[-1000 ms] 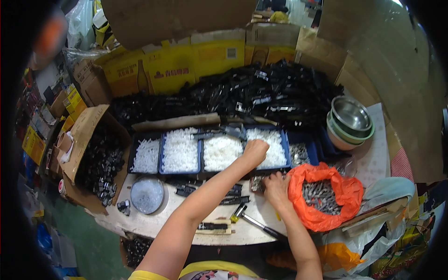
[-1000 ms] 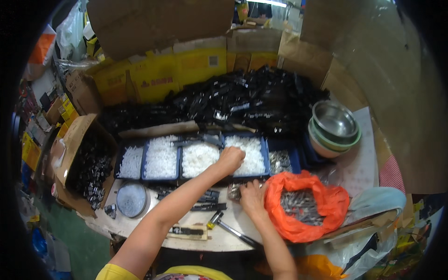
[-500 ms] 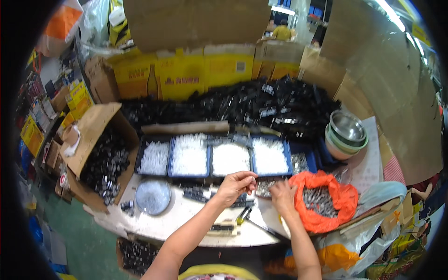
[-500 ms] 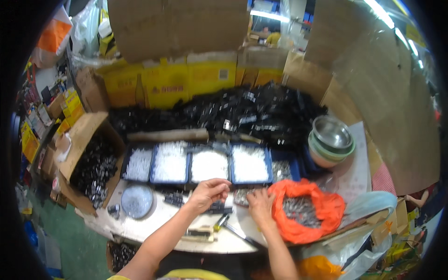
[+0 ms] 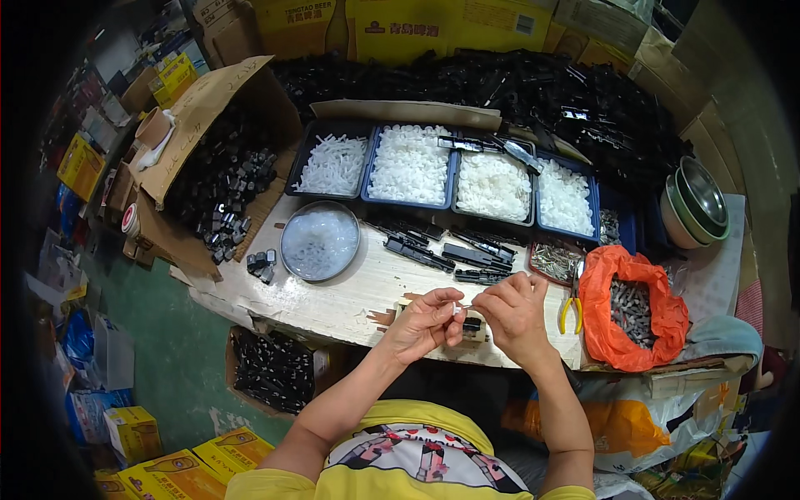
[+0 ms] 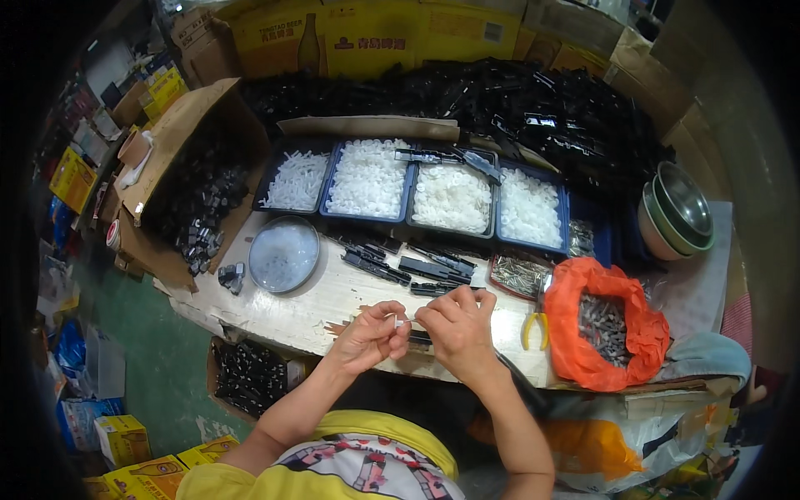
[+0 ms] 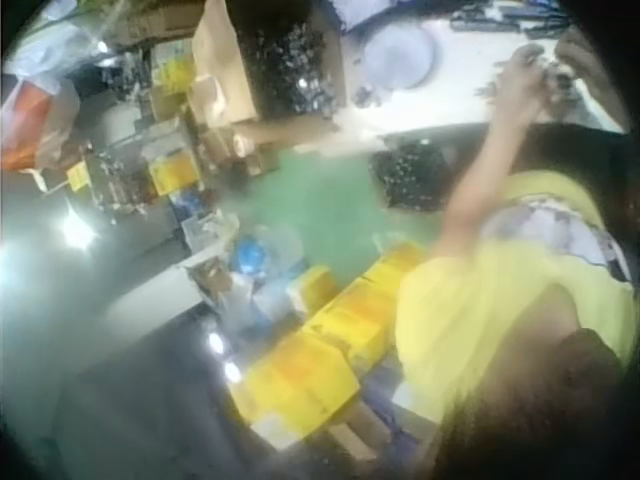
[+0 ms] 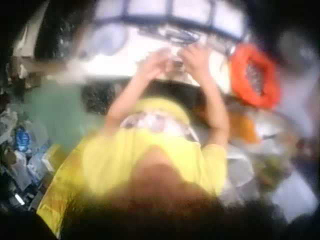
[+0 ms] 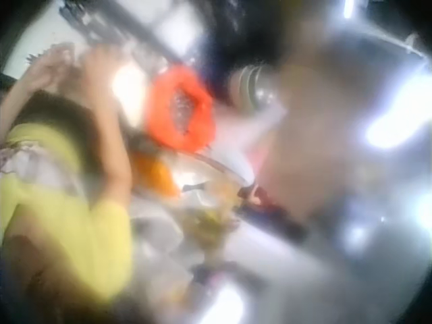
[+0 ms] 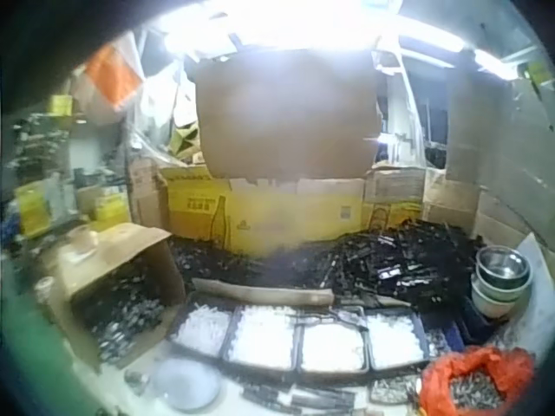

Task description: The person assembles small metal lock cylinders at a cluttered workbench. They pick up a lock body, insert a metal pin, and use a hammer to tap it into place. The person then inserts a white plastic component and secures it with another hammer strike. The finished lock is placed into a cardboard box below the table. This process is repeated for multiple units.

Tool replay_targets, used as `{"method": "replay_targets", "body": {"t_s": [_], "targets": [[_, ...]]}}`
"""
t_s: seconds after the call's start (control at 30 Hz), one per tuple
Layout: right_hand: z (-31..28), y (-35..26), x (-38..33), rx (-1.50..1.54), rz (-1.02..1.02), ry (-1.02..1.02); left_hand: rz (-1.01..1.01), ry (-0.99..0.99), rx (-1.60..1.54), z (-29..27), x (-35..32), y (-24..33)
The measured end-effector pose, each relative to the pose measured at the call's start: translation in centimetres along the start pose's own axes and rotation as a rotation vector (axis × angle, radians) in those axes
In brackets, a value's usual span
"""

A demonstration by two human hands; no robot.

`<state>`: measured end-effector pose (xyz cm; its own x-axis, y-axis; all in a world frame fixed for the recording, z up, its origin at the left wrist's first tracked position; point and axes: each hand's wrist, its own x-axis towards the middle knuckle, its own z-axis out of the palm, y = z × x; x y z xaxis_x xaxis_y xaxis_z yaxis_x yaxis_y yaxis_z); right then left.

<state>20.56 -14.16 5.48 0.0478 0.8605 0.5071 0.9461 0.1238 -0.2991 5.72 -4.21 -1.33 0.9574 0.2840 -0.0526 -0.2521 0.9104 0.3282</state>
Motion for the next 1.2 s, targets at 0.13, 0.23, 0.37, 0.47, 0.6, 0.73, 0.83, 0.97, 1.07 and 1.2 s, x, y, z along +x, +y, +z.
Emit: {"method": "replay_targets", "body": {"t_s": [0.13, 0.23, 0.37, 0.47, 0.6, 0.73, 0.83, 0.97, 1.07, 1.2], "targets": [[0.3, -0.5, 0.3, -0.015, -0.012, -0.026, 0.02, -0.015, 0.018, -0.3, -0.2, 0.2], [0.6, -0.7, 0.4, 0.009, -0.008, -0.041, 0.029, -0.006, 0.049, -0.7, -0.4, 0.3], [0.8, -1.2, 0.5, 0.05, 0.004, -0.051, 0.031, 0.024, 0.073, -0.5, -0.6, 0.3], [1.0, -1.1, 0.5, 0.128, 0.056, -0.05, 0.098, 0.053, 0.247, 0.3, -0.8, 0.5], [1.6, -0.9, 0.2, 0.236, 0.117, -0.039, 0.189, 0.137, 0.553, 0.5, -1.3, 0.3], [1.6, -1.5, 0.2, 0.281, 0.158, -0.046, 0.241, 0.189, 0.77, -0.1, -1.6, -0.4], [1.8, -1.7, -0.1, 0.279, 0.142, -0.005, 0.302, 0.169, 0.859, -0.1, -1.7, -0.5], [1.6, -2.3, -0.7, 0.292, 0.209, 0.065, 0.382, 0.187, 0.9, -0.1, -1.9, -0.5], [1.8, -2.7, -1.5, 0.288, 0.181, 0.104, 0.426, 0.222, 1.069, 0.1, -1.9, -0.7], [2.2, -3.0, -1.5, 0.192, 0.125, 0.152, 0.531, 0.269, 1.244, 1.3, -2.1, -0.4]]}}
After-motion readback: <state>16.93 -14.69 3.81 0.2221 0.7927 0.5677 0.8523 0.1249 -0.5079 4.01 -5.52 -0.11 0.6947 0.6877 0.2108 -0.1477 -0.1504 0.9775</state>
